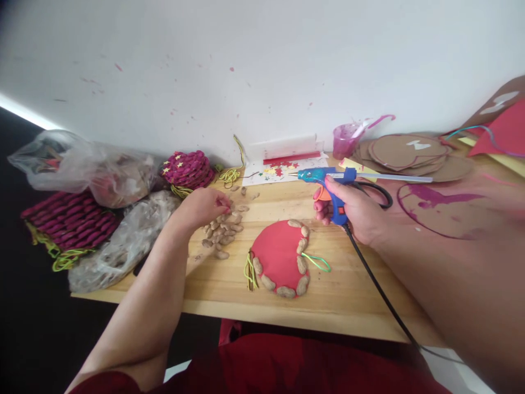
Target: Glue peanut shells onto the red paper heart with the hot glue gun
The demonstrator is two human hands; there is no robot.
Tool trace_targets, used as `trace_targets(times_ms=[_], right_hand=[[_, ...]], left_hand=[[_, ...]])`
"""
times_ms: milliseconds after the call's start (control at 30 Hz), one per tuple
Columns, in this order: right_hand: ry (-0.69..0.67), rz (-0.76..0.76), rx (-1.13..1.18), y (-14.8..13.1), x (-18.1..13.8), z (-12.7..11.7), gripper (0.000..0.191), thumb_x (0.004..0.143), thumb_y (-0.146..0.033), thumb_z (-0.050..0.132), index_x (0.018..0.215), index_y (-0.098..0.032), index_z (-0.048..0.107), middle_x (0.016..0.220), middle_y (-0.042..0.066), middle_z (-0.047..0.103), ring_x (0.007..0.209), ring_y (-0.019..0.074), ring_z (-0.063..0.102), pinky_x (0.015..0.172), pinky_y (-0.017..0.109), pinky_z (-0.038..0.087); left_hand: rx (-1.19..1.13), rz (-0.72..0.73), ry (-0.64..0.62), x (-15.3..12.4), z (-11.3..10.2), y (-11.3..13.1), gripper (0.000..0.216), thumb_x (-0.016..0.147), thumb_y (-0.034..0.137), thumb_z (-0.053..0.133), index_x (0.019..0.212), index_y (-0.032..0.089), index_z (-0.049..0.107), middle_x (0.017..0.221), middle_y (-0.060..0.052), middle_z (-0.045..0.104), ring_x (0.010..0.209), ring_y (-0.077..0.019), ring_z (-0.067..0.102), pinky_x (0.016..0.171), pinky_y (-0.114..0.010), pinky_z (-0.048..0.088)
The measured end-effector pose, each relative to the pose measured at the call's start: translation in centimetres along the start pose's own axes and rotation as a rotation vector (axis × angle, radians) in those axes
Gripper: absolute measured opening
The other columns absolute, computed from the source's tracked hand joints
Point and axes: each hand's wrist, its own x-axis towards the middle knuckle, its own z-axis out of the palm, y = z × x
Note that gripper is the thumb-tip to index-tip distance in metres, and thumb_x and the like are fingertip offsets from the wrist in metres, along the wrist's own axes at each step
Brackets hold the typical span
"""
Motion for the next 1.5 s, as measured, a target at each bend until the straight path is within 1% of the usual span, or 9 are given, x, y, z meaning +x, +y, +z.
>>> trace_targets(times_ms=[67,200,400,567,733,867,1233,1367,1500], right_hand=[[-0.010,-0.004,-0.001,0.1,0.0,-0.1,0.038,0.105,-0.038,0.048,0.078,-0.016,0.065,0.062,0.006,0.065,0.050,0.0142,0.062,0.043,0.021,0.048],[-0.014,-0.012,0.003,0.3,0.1,-0.2,0.038,0.103,-0.042,0.053,0.078,-0.017,0.067,0.063,0.006,0.066,0.052,0.0143,0.064,0.045,0.022,0.048],[0.043,0.043,0.024,0.1,-0.1,0.2,0.041,0.103,-0.043,0.053,0.076,-0.016,0.068,0.061,0.005,0.066,0.049,0.0127,0.064,0.046,0.022,0.047],[0.005,0.020,0.011,0.2,0.0,0.1,0.040,0.102,-0.045,0.055,0.079,-0.016,0.068,0.062,0.005,0.066,0.049,0.0128,0.063,0.045,0.022,0.045],[0.004,0.005,0.003,0.2,-0.1,0.2,0.039,0.102,-0.044,0.056,0.078,-0.015,0.065,0.063,0.005,0.065,0.050,0.0124,0.063,0.044,0.021,0.044],[-0.032,-0.020,-0.029,0.1,-0.2,0.2,0.039,0.103,-0.044,0.053,0.078,-0.015,0.062,0.062,0.004,0.065,0.049,0.0122,0.062,0.045,0.021,0.046],[-0.040,-0.054,-0.050,0.3,0.0,0.0,0.044,0.089,-0.056,0.069,0.071,-0.016,0.062,0.062,0.005,0.064,0.049,0.0133,0.062,0.042,0.021,0.047],[-0.071,-0.051,-0.043,0.5,0.1,-0.2,0.045,0.084,-0.060,0.073,0.073,-0.017,0.062,0.062,0.004,0.064,0.049,0.0136,0.062,0.041,0.022,0.047],[-0.108,-0.064,-0.030,0.6,-0.2,0.0,0.045,0.079,-0.062,0.077,0.073,-0.020,0.063,0.064,0.006,0.067,0.051,0.0165,0.064,0.042,0.025,0.049]], left_hand=[[-0.022,-0.015,0.017,0.0,0.7,-0.2,0.014,0.081,0.024,0.070,0.089,0.021,0.080,0.087,-0.006,0.078,0.084,-0.0253,0.070,0.076,-0.033,0.048],[-0.128,0.044,0.065,0.0,1.6,-0.7,0.024,0.081,0.011,0.061,0.094,0.020,0.080,0.091,-0.006,0.078,0.085,-0.0228,0.070,0.081,-0.032,0.049],[-0.255,0.153,0.280,0.4,2.2,-1.7,0.025,0.085,0.016,0.060,0.099,0.017,0.081,0.098,-0.008,0.077,0.092,-0.0236,0.069,0.087,-0.034,0.050],[-0.230,0.153,0.198,0.3,2.1,-1.5,0.015,0.079,0.018,0.066,0.085,0.019,0.080,0.088,-0.006,0.077,0.085,-0.0236,0.069,0.081,-0.034,0.050],[-0.165,0.113,0.128,0.3,2.1,-0.8,0.017,0.077,0.018,0.066,0.086,0.021,0.081,0.086,-0.006,0.078,0.082,-0.0245,0.070,0.076,-0.033,0.048],[-0.114,0.060,0.135,0.2,2.0,-0.4,0.015,0.079,0.025,0.069,0.088,0.023,0.081,0.084,-0.006,0.078,0.080,-0.0257,0.071,0.075,-0.034,0.048],[-0.058,0.004,0.108,0.1,1.8,-0.1,0.018,0.082,0.031,0.068,0.090,0.024,0.083,0.082,-0.008,0.078,0.077,-0.0277,0.070,0.073,-0.037,0.049],[-0.327,-0.009,0.179,-0.1,1.6,-0.4,0.012,0.077,0.031,0.074,0.081,0.022,0.081,0.071,-0.005,0.075,0.068,-0.0222,0.066,0.066,-0.032,0.046],[-0.903,0.005,0.137,-0.6,1.4,-0.2,0.032,0.068,0.044,0.086,0.084,0.018,0.081,0.077,-0.005,0.076,0.064,-0.0163,0.061,0.062,-0.028,0.043]])
